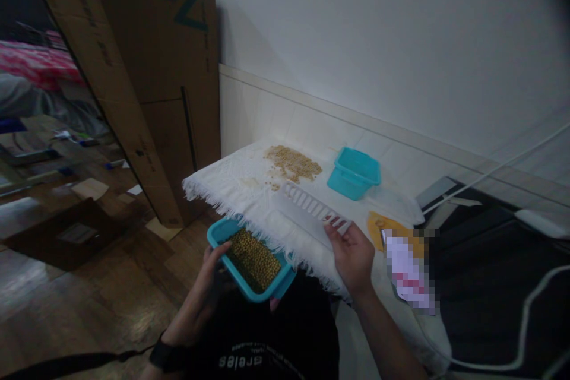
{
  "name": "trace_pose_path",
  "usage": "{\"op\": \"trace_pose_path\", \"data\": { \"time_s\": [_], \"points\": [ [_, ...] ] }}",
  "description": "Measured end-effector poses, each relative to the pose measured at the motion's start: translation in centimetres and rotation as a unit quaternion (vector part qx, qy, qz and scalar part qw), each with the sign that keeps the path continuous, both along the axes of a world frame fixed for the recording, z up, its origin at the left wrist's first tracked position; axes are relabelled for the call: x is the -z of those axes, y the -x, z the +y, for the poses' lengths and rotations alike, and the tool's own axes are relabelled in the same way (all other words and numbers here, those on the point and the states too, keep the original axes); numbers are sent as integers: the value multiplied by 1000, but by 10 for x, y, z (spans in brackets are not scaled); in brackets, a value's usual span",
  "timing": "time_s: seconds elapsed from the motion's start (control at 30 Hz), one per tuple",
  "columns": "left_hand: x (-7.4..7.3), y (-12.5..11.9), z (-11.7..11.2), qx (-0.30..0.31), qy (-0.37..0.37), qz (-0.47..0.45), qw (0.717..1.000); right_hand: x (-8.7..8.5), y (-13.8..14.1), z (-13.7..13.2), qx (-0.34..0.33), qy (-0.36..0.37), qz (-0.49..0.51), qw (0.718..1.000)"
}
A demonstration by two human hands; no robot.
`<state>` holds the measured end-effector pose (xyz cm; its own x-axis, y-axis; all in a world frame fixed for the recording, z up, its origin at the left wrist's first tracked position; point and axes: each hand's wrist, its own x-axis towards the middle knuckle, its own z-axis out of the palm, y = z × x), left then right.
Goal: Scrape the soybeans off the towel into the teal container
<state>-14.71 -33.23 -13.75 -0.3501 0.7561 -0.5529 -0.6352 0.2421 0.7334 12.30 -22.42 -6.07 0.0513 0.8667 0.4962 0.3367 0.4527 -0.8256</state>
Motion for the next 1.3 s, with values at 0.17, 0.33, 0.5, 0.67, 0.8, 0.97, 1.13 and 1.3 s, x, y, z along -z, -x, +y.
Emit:
{"op": "trace_pose_path", "data": {
  "time_s": [0.17,0.33,0.5,0.67,0.8,0.97,1.13,1.3],
  "points": [
    [-2,0,0,-2,10,20,1000,0,-10,31,82,-48,-53,994],
    [-8,-1,-1,2,15,14,1000,2,-11,34,96,-36,-81,991],
    [-15,-2,-1,-2,12,7,1000,5,-14,26,96,-32,-85,991],
    [-15,-3,-1,-5,20,9,1000,8,-15,20,82,-28,-70,994],
    [-6,-2,0,2,11,17,1000,9,-10,19,62,-23,-54,996],
    [-3,-1,-1,7,6,24,1000,7,-5,19,58,-22,-50,997],
    [-8,-2,-3,8,6,36,999,7,-4,16,47,-23,-52,997],
    [-10,-3,-3,7,3,33,999,7,0,15,29,-23,-54,998]
  ]
}}
